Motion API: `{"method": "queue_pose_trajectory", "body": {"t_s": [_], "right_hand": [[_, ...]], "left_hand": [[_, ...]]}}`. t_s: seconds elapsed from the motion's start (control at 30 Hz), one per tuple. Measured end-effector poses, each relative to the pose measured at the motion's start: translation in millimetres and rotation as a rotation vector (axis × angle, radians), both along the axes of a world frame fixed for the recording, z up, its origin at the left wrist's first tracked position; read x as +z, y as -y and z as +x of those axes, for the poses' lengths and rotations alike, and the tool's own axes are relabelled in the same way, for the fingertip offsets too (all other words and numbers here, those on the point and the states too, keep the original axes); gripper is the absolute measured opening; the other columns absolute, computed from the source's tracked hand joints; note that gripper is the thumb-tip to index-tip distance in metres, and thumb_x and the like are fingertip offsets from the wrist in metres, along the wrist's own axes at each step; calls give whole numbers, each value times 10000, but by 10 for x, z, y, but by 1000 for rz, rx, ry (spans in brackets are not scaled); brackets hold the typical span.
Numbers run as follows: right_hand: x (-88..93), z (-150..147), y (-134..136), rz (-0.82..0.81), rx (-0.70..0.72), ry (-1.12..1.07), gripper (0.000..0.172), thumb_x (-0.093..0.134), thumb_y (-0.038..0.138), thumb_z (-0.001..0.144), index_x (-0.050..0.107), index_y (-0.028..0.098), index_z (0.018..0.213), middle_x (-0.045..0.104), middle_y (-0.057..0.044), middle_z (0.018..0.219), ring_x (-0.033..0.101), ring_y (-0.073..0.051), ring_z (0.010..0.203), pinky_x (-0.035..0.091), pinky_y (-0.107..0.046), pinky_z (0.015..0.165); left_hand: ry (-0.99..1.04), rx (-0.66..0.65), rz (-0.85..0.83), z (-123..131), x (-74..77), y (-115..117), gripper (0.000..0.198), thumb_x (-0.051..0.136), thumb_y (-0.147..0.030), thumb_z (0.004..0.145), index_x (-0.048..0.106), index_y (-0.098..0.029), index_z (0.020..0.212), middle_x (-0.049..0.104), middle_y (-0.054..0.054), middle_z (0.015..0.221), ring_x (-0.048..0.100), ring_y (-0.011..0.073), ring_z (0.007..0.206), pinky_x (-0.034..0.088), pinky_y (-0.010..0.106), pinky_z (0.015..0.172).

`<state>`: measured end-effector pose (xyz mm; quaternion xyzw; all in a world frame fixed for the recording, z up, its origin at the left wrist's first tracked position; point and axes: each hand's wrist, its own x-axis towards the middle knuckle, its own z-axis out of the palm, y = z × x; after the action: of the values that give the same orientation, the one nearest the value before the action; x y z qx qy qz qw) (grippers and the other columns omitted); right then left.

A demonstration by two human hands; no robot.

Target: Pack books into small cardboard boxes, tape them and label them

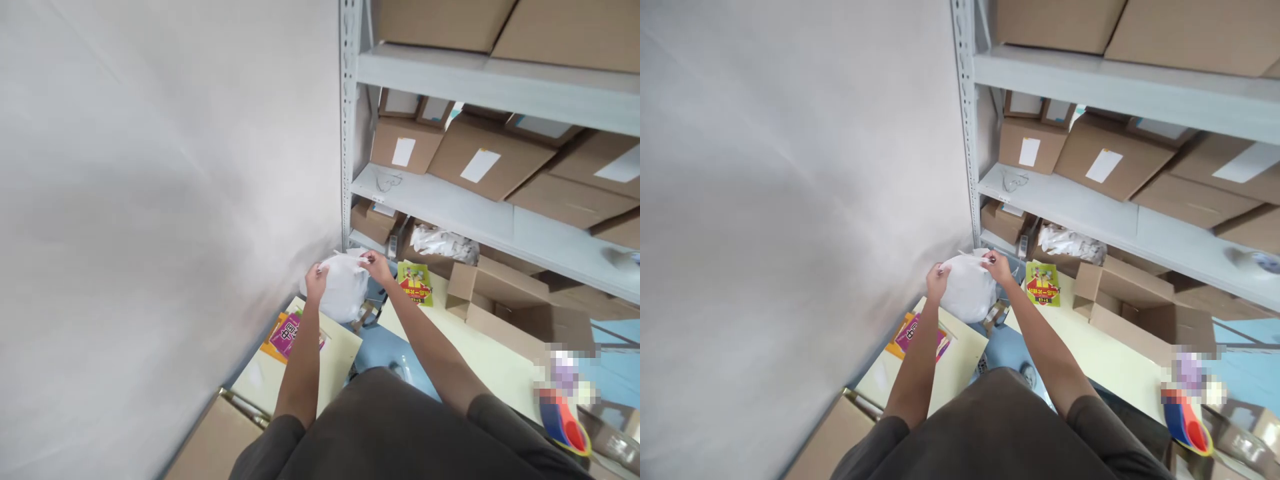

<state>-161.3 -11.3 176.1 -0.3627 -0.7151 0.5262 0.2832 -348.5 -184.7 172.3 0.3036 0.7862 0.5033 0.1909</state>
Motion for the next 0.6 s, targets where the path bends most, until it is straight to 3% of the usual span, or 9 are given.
{"method": "queue_pose_trajectory", "body": {"t_s": [0.1,0.17,0.23,0.33,0.5,0.6], "right_hand": [[63,-52,-24,48,15,155,517,797,312,764,739,207,1266,758,-126,1367,709,-288,1228,553,-442,1085],[87,-44,21,98,66,253,631,791,244,755,705,195,1378,696,-141,1481,650,-296,1363,486,-460,1187],[94,49,120,121,94,277,660,794,234,768,693,180,1418,666,-156,1521,612,-304,1424,436,-470,1241],[97,361,323,35,88,153,679,846,324,777,695,210,1429,657,-159,1524,635,-321,1393,496,-496,1186],[152,1104,645,-312,216,-195,653,912,505,731,757,250,1313,783,-123,1221,747,-292,1132,624,-454,960],[185,1564,740,-404,59,-330,534,873,566,754,788,239,1167,807,-68,1017,756,-262,992,632,-395,878]], "left_hand": [[-147,159,-54,32,250,63,283,597,-416,995,727,-175,922,734,57,858,643,197,820,477,267,796],[-211,192,-132,56,376,110,302,588,-391,1006,740,-167,873,738,74,831,640,208,812,459,276,787],[-237,150,-167,120,466,158,317,584,-367,1012,757,-160,845,743,74,803,651,209,804,456,275,778],[-253,48,-122,376,547,195,274,617,-354,999,782,-170,880,769,58,822,692,200,806,497,270,797],[-375,-242,50,1347,577,82,159,642,-267,961,789,-207,957,813,104,1157,752,227,1088,589,344,973],[-486,-452,97,2103,558,-17,219,606,-215,971,802,-227,1068,786,111,1279,714,230,1244,560,423,1122]]}}
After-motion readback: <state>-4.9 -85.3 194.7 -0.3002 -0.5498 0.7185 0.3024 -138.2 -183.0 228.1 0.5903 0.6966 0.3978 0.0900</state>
